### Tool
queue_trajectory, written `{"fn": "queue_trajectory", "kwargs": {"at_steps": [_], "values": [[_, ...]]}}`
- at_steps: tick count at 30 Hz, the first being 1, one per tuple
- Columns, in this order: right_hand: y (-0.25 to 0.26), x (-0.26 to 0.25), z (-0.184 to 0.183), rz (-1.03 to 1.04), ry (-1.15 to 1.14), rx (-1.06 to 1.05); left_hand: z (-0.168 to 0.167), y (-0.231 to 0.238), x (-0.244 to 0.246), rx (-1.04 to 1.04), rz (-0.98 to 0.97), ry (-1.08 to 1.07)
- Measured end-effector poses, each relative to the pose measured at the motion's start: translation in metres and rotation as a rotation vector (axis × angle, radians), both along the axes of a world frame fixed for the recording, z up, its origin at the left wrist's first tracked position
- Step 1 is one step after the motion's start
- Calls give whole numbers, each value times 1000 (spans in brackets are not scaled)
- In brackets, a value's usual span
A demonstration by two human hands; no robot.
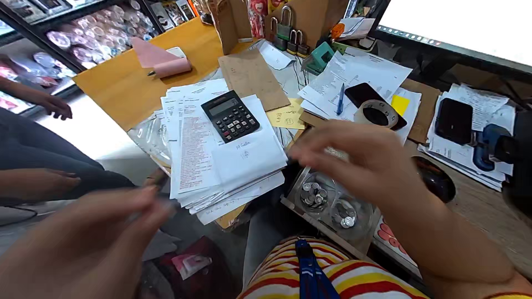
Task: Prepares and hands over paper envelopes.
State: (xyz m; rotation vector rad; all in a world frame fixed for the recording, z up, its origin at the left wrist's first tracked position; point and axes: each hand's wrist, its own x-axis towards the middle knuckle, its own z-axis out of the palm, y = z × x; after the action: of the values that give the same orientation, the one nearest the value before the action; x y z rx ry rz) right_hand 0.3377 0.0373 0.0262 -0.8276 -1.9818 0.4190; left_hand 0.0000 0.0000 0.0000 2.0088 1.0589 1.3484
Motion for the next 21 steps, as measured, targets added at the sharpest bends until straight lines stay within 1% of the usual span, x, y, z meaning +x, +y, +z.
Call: {"fn": "queue_trajectory", "kwargs": {"at_steps": [1,4,6,8,12,16,18,21], "values": [[20,-1,-11,16,16,-106,-7,19,19,-9,82,-19],[67,-11,-42,-27,70,-427,-28,57,42,-227,235,-27],[87,-21,-59,-112,82,-551,-40,79,45,-356,302,1],[101,-30,-72,-169,85,-632,-49,94,45,-430,361,22],[112,-38,-82,-198,27,-653,-59,111,42,-469,410,101],[117,-38,-89,-256,-30,-566,-55,119,45,-545,429,152],[117,-39,-91,-295,-61,-528,-57,122,45,-546,423,179],[117,-42,-91,-347,-76,-527,-58,125,47,-538,419,208]]}}
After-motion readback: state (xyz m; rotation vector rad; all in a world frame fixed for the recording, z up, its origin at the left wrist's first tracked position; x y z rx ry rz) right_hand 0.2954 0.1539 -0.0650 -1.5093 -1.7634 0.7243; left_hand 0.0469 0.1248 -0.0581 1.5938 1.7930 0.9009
